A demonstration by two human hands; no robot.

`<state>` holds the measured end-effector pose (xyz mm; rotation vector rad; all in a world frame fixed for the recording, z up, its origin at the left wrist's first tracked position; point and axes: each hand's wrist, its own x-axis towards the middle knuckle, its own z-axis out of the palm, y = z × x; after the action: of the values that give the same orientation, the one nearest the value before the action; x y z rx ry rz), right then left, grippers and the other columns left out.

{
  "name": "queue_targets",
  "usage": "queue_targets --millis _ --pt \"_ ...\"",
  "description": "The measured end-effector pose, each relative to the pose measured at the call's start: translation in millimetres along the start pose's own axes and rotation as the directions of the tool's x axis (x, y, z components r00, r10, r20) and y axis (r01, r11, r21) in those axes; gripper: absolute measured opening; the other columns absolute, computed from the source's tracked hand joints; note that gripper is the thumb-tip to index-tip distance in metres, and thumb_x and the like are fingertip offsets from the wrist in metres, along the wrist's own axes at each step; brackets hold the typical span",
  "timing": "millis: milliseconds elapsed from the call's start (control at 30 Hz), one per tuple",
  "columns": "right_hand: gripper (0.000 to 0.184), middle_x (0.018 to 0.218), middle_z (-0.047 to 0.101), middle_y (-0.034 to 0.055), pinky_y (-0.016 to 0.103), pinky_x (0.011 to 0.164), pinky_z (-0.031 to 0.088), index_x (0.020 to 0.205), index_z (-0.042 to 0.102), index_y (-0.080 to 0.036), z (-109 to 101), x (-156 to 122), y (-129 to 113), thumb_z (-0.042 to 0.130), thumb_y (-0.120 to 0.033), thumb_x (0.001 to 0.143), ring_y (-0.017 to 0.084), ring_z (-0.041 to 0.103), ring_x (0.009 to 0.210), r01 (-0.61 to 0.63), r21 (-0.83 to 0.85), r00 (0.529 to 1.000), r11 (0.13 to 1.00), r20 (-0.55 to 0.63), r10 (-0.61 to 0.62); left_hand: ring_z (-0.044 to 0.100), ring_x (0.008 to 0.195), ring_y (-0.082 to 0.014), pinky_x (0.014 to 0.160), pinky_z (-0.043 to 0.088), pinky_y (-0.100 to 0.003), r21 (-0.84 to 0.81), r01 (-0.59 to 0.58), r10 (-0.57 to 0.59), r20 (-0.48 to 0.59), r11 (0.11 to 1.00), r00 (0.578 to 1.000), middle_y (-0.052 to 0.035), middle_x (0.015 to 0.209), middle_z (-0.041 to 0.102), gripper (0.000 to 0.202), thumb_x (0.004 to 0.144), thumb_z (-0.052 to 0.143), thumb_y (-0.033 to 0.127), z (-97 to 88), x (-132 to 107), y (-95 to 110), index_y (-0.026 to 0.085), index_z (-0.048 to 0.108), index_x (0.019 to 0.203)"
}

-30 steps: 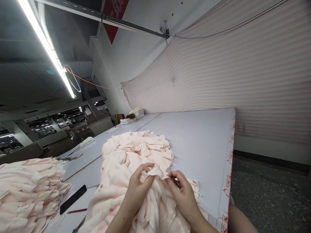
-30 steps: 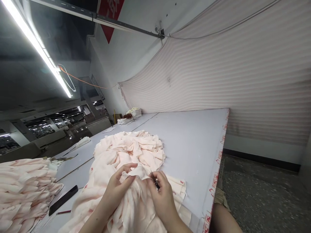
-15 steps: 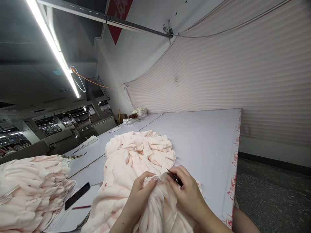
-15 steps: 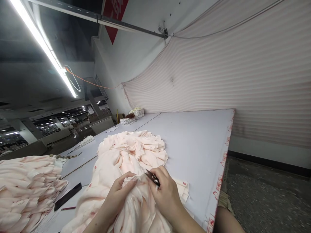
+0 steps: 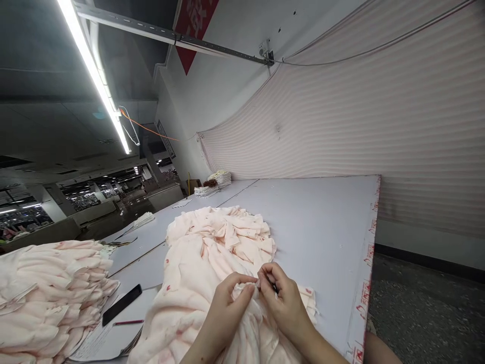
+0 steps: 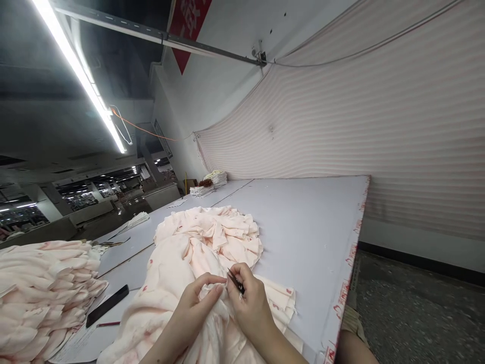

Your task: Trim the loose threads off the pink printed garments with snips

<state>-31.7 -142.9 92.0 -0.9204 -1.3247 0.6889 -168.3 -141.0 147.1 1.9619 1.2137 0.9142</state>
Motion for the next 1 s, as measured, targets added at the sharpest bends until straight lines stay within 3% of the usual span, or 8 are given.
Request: queue_targets --millis 100,200,333,567,800,1000 --pt "0.017 0.073 0.055 -0.0016 0.022 0.064 0.042 0.079 0.049 -0.021 -7.7 -1.8 -5.5 0.046 -0.034 0.088 0.014 0.053 0.07 -0.058 0.053 0.997 0.997 0.044 0.056 0.058 0.086 -0.0199 0.078 0.043 -0.027 -0.018 0.027 -0.028 -0.042 0.999 0.999 -0.0023 0.085 0.065 0.022 0.085 0.049 0.036 0.0 0.7 -1.5 0.018 0.062 0.084" --pt "0.015 0.081 0.06 0.0003 0.024 0.07 0.043 0.083 0.056 -0.021 -17.8 -9.3 -8.4 0.056 -0.035 0.083 0.016 0.056 0.077 -0.086 -0.041 0.989 0.995 0.114 0.09 0.057 0.078 -0.019 0.07 0.043 -0.026 -0.069 0.078 -0.083 -0.067 0.995 0.994 -0.0018 0.079 0.063 0.026 0.084 0.05 0.041 -1.3 1.2 -7.4 0.017 0.061 0.083" --pt "0.017 0.09 0.065 0.0022 0.026 0.074 0.043 0.093 0.065 -0.024 -23.1 -15.7 -11.0 0.055 -0.035 0.083 0.019 0.059 0.085 -0.092 -0.155 0.979 0.984 0.164 0.117 0.057 0.088 -0.0209 0.079 0.043 -0.028 -0.159 0.082 -0.09 -0.044 0.984 0.995 -0.0036 0.088 0.065 0.027 0.083 0.052 0.042 -1.4 0.3 -12.3 0.017 0.063 0.086" --pt "0.019 0.086 0.067 0.0011 0.026 0.068 0.043 0.094 0.068 -0.026 -13.1 -9.5 -19.6 0.054 -0.032 0.083 0.019 0.061 0.08 -0.079 -0.268 0.981 0.96 0.151 0.123 0.058 0.094 -0.0226 0.086 0.042 -0.031 -0.249 0.142 -0.155 -0.034 0.958 0.987 -0.0046 0.09 0.067 0.026 0.081 0.055 0.041 1.4 -2.6 -13.3 0.017 0.064 0.088" --pt "0.02 0.083 0.067 0.0007 0.026 0.068 0.044 0.092 0.069 -0.028 -15.7 -9.8 -15.8 0.052 -0.036 0.085 0.018 0.061 0.077 -0.066 -0.274 0.98 0.959 0.162 0.114 0.059 0.09 -0.0227 0.082 0.043 -0.03 -0.287 0.191 -0.208 -0.031 0.939 0.978 -0.0053 0.091 0.067 0.028 0.079 0.057 0.042 2.7 -3.4 -13.7 0.017 0.065 0.087" --pt "0.021 0.083 0.067 0.0014 0.026 0.071 0.045 0.09 0.07 -0.027 -18.0 -10.2 -11.5 0.053 -0.038 0.084 0.019 0.061 0.082 -0.119 -0.165 0.975 0.979 0.166 0.146 0.058 0.086 -0.0209 0.081 0.042 -0.029 -0.292 0.212 -0.224 -0.008 0.933 0.975 -0.003 0.086 0.066 0.026 0.079 0.057 0.042 3.5 -2.2 -10.9 0.017 0.064 0.085"
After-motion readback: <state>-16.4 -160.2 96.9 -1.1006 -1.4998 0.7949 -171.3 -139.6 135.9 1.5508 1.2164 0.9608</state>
